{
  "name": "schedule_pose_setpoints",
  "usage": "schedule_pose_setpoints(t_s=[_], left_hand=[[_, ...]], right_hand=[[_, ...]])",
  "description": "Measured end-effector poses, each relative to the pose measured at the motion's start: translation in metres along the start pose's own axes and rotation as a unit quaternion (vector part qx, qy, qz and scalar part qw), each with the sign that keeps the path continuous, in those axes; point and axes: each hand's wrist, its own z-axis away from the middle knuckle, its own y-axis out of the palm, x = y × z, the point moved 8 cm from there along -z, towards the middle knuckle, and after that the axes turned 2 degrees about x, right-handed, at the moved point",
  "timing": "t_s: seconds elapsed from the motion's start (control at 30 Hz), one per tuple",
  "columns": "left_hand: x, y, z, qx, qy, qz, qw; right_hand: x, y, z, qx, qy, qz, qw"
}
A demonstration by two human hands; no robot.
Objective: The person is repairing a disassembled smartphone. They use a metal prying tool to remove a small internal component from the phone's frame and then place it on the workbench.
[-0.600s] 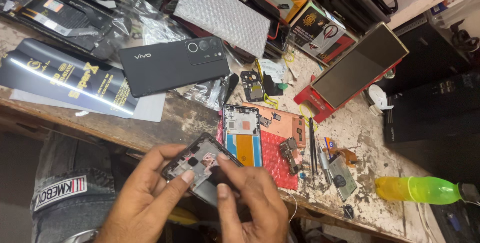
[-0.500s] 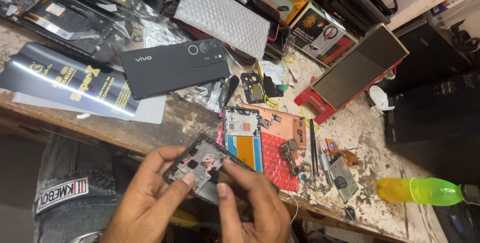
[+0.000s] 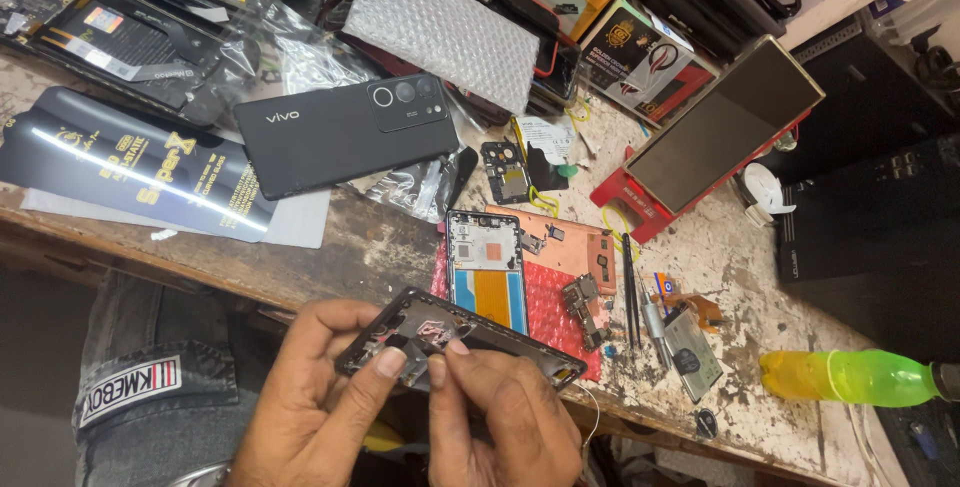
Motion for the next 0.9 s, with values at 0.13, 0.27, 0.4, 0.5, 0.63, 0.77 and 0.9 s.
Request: schedule_pose_setpoints(t_s=[0.13, 0.27, 0.4, 0.5, 0.63, 0.77, 0.9], left_hand=[[-0.003, 0.001, 0.002, 0.003, 0.034, -0.015, 0.999], [-0.001, 0.000, 0.004, -0.015, 0.023, -0.015, 0.999], [0.002, -0.003, 0.007, -0.034, 0.000, -0.024, 0.999], [0.002, -0.005, 0.008, -0.035, -0.004, -0.049, 0.998], [-0.002, -0.003, 0.008, -0.011, 0.037, -0.049, 0.998], [0.002, -0.006, 0.009, -0.011, 0.036, -0.037, 0.999], [-0.001, -0.007, 0.010, -0.008, 0.048, -0.050, 0.998]], right_hand=[[0.010, 0.000, 0.003, -0.007, -0.060, 0.038, 0.997], [-0.001, 0.005, 0.003, 0.000, 0.000, -0.038, 0.999], [-0.010, 0.008, 0.002, 0.064, 0.057, -0.082, 0.993], [-0.008, 0.008, -0.002, 0.083, 0.053, -0.105, 0.990], [-0.007, 0.010, -0.007, 0.105, 0.072, -0.117, 0.985], [-0.004, 0.012, -0.009, 0.109, 0.073, -0.121, 0.984], [0.003, 0.012, -0.011, 0.105, 0.039, -0.117, 0.987]])
